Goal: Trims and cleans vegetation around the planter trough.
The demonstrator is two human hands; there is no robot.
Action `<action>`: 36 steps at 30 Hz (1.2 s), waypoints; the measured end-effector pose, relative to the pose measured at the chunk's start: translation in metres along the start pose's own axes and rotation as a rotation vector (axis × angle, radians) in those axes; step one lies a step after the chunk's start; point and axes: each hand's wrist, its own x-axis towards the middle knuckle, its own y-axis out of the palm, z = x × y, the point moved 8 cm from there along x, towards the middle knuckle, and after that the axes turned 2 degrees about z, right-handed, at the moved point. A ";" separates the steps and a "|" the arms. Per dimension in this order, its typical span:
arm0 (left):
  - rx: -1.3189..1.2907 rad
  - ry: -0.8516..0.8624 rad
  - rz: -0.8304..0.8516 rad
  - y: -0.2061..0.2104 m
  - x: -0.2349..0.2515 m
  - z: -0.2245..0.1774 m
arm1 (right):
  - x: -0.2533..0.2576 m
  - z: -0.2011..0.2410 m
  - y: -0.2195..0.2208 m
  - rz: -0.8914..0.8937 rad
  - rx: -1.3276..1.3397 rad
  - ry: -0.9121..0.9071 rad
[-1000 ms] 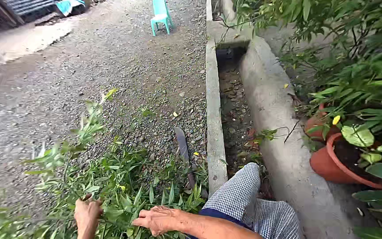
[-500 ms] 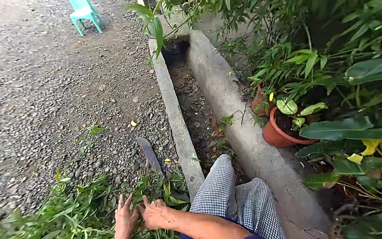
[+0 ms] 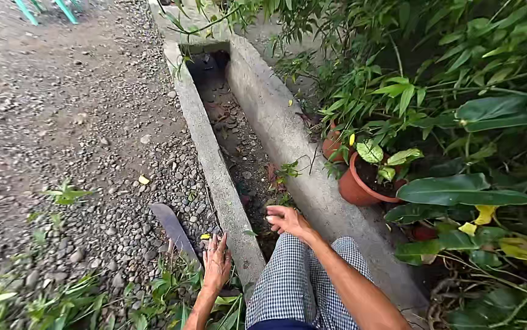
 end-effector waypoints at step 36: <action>0.539 0.112 -0.338 0.101 0.034 0.002 | 0.080 0.139 -0.141 -0.830 -0.391 -0.361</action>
